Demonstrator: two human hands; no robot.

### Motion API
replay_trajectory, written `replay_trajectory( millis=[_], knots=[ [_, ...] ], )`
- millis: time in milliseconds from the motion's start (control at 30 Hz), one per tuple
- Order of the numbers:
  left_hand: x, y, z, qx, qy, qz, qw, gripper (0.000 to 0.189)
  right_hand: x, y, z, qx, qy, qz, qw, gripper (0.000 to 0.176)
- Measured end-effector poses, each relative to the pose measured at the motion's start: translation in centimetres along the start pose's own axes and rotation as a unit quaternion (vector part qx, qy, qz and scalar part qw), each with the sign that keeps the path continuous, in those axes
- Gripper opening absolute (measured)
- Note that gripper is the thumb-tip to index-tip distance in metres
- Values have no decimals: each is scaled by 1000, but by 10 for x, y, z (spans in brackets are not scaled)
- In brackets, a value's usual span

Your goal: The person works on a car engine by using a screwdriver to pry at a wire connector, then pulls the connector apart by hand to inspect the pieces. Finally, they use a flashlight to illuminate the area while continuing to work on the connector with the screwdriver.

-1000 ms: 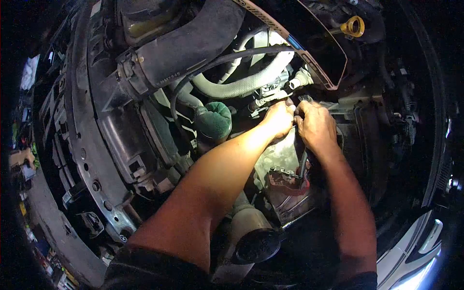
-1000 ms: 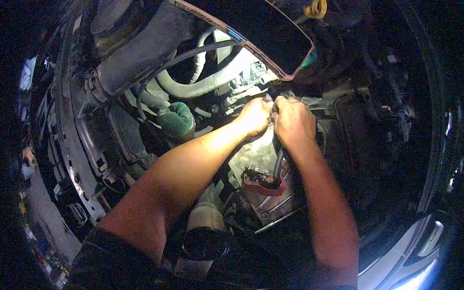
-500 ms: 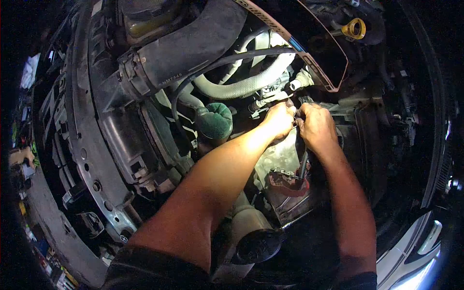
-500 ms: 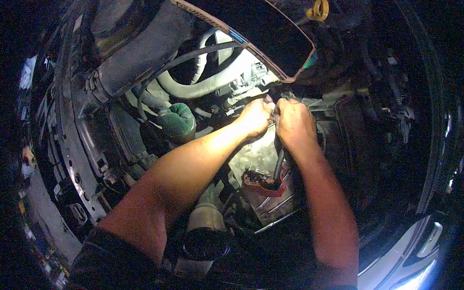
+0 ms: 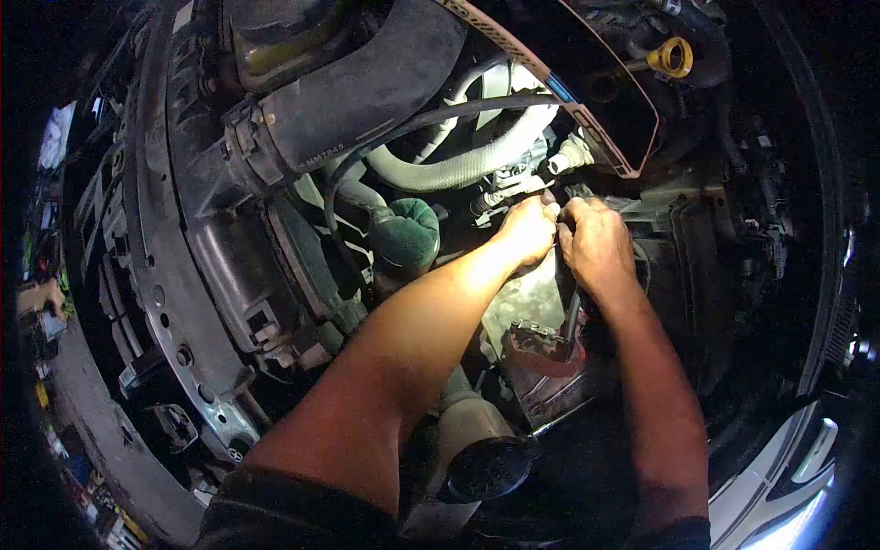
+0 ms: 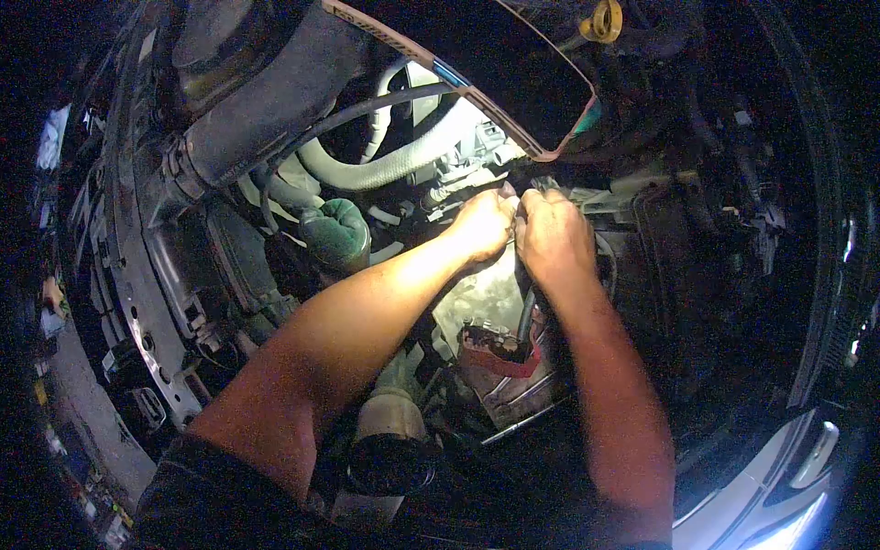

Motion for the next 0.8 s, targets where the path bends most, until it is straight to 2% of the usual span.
replay_trajectory(
  millis=[67,167,267,400,500,600,700,733,800],
  knots=[
    [-2,1,3,-14,-3,-9,1000,36,1,0,0,-1,1,9,1000,20],
    [1,2,-1,9,13,17,1000,34,1,0,-1,4,1,9,1000,20],
    [-4,3,6,-13,-5,-12,1000,32,-4,2,-4,4,-13,11,1000,20],
    [-2,4,4,11,-11,21,1000,31,2,3,0,-9,-27,65,998,14],
    [0,1,1,9,-14,15,1000,31,-3,5,-5,5,-24,55,998,15],
    [0,0,0,-9,-4,1,1000,32,-4,4,-10,30,16,19,999,16],
    [4,-5,-6,1,1,3,1000,34,6,4,-15,60,148,-66,985,17],
    [8,-7,-11,19,-3,19,1000,35,13,1,-12,6,235,-51,971,16],
    [9,-7,-13,38,-12,44,998,35,19,1,-13,-51,256,-29,965,18]
  ],
)
Point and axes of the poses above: each hand's wrist, its own y-axis towards the middle knuckle, its own x-axis out of the back of the hand, z = x × y, the point moved 1 cm from there along y, towards the middle knuckle, and after that the axes turned 1 degree about -z, right-handed, at the moved point
